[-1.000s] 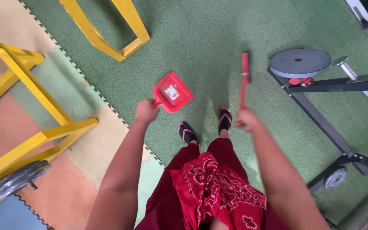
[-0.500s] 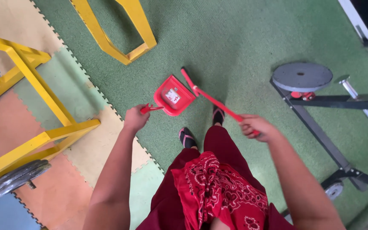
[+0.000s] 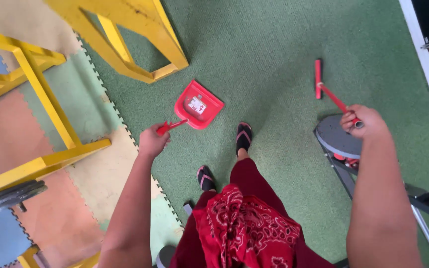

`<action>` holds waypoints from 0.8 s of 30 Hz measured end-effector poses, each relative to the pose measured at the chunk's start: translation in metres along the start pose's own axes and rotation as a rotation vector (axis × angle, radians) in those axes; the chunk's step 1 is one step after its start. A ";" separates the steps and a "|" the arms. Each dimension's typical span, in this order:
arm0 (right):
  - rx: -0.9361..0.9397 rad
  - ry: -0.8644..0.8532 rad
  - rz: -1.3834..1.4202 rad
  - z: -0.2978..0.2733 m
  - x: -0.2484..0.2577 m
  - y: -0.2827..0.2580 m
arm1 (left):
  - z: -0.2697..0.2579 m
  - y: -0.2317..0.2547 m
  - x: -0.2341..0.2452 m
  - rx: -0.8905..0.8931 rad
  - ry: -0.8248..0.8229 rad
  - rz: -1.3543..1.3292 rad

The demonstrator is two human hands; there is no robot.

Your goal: The recorder is sweeping the floor of a gym area using a small broom and a dustpan.

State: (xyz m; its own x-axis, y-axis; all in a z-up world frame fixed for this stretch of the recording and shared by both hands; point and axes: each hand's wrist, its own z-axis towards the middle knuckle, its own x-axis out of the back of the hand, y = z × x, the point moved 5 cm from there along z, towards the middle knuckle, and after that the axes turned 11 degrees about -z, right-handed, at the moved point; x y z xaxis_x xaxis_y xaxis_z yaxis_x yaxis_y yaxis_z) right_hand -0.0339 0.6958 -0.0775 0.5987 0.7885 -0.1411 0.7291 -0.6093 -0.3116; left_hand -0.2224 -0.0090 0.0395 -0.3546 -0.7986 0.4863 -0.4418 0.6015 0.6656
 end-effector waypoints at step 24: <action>-0.109 -0.373 -0.538 -0.049 -0.144 -0.010 | 0.089 0.056 -0.081 -0.008 0.084 0.353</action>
State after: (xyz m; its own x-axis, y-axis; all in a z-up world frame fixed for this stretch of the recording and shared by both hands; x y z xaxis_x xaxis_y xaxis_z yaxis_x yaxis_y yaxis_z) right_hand -0.1110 0.5846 -0.0081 0.0015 0.9492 -0.3146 0.9354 -0.1125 -0.3351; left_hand -0.2919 0.0912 -0.0131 -0.4151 -0.5405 0.7318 -0.2977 0.8408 0.4521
